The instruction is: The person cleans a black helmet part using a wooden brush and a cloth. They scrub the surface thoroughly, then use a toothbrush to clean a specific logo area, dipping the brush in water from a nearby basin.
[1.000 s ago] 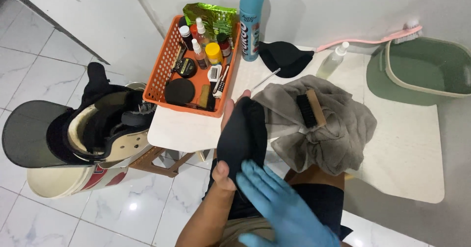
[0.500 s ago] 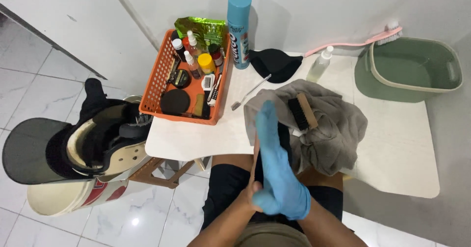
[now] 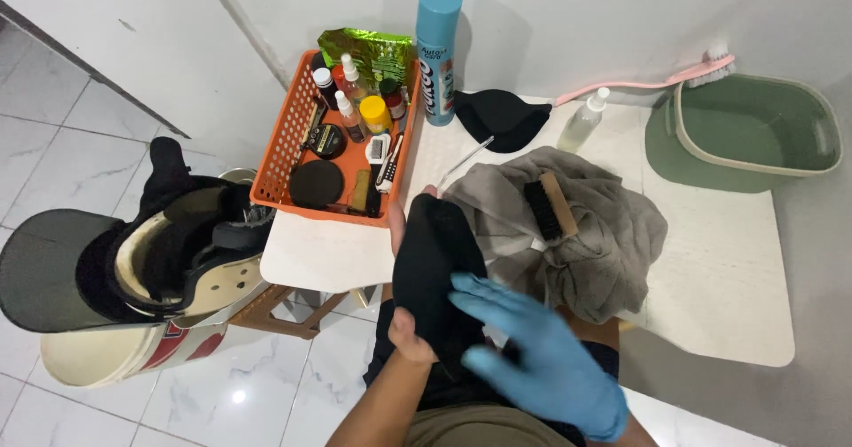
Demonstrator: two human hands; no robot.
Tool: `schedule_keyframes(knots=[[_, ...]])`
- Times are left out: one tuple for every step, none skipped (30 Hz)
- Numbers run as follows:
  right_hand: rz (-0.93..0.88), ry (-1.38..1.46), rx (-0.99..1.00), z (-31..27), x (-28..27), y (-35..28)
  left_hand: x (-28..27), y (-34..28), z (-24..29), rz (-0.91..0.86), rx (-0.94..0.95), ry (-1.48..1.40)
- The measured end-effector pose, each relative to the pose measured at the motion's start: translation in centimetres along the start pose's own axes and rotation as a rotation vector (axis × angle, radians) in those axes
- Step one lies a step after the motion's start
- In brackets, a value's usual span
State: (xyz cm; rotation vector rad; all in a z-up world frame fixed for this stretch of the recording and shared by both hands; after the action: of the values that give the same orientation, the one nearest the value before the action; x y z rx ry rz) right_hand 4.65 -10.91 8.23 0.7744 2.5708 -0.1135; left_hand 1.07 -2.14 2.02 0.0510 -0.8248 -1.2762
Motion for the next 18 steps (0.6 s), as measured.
schedule_keyframes(knots=[[0.001, -0.001, 0.000, 0.5, 0.0, -0.2, -0.2, -0.2, 0.0, -0.001, 0.001, -0.001], [0.219, 0.073, -0.035, 0.8, -1.7, -0.7, -0.4, -0.4, -0.3, -0.004, -0.036, -0.027], [0.439, 0.150, -0.070, 1.3, -3.4, -1.6, -0.5, -0.6, -0.6, -0.008, -0.075, -0.054], [0.442, 0.150, -0.068, 1.7, -3.6, -1.3, -0.6, -0.7, -0.6, -0.009, -0.077, -0.055], [0.509, 0.095, -0.052, 2.3, -4.2, -1.3, -0.7, -0.9, -0.9, -0.015, -0.117, -0.081], [0.577, 0.040, -0.035, 2.8, -4.8, -1.3, -0.7, -1.1, -1.2, -0.020, -0.158, -0.107], [0.581, 0.040, -0.033, 2.7, -4.7, -1.2, -0.9, -1.1, -1.1, -0.024, -0.160, -0.109], [0.543, 0.160, -0.024, 2.9, -4.4, -1.0, -0.9, -1.2, -1.3, -0.029, -0.201, -0.135], [0.504, 0.280, -0.015, 3.0, -3.9, -0.8, -1.0, -1.3, -1.4, -0.034, -0.242, -0.161], [0.508, 0.280, -0.013, 2.8, -4.0, -0.7, -0.7, -0.9, -0.5, -0.036, -0.245, -0.162], [0.577, 0.203, 0.015, 2.6, -4.5, -0.9, -0.2, -0.2, 1.3, -0.097, -0.127, 0.140], [0.646, 0.125, 0.044, 2.4, -5.0, -1.1, 0.5, 0.4, 3.0, -0.156, -0.004, 0.440], [0.647, 0.126, 0.049, 2.6, -5.2, -1.0, 0.8, 1.0, 4.1, -0.158, -0.009, 0.439], [0.629, 0.111, 0.027, 2.6, -5.2, -0.9, 0.9, 1.5, 4.7, -0.144, -0.077, 0.529], [0.609, 0.096, 0.002, 2.6, -5.2, -0.7, 0.8, 2.1, 5.3, -0.129, -0.143, 0.622], [0.610, 0.098, 0.005, 2.4, -5.2, -0.7, 1.0, 2.5, 5.6, -0.130, -0.146, 0.622], [0.585, 0.055, -0.025, 1.9, -5.2, -0.5, 0.8, 3.0, 6.1, -0.083, -0.152, 0.705], [0.561, 0.011, -0.055, 1.3, -5.0, -0.4, 0.5, 3.5, 6.6, -0.034, -0.159, 0.787]])
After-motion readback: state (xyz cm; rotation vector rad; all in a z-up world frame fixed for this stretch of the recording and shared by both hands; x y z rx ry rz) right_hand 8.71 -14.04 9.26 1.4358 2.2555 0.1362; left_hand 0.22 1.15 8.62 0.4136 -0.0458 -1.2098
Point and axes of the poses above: each hand's wrist, its own y-axis towards the middle knuckle, its own x-axis out of the palm, z = x × y, the point moved 8 cm from there along y, towards the middle knuckle, and after that the axes turned 2 degrees about y, right-handed, at the moved point
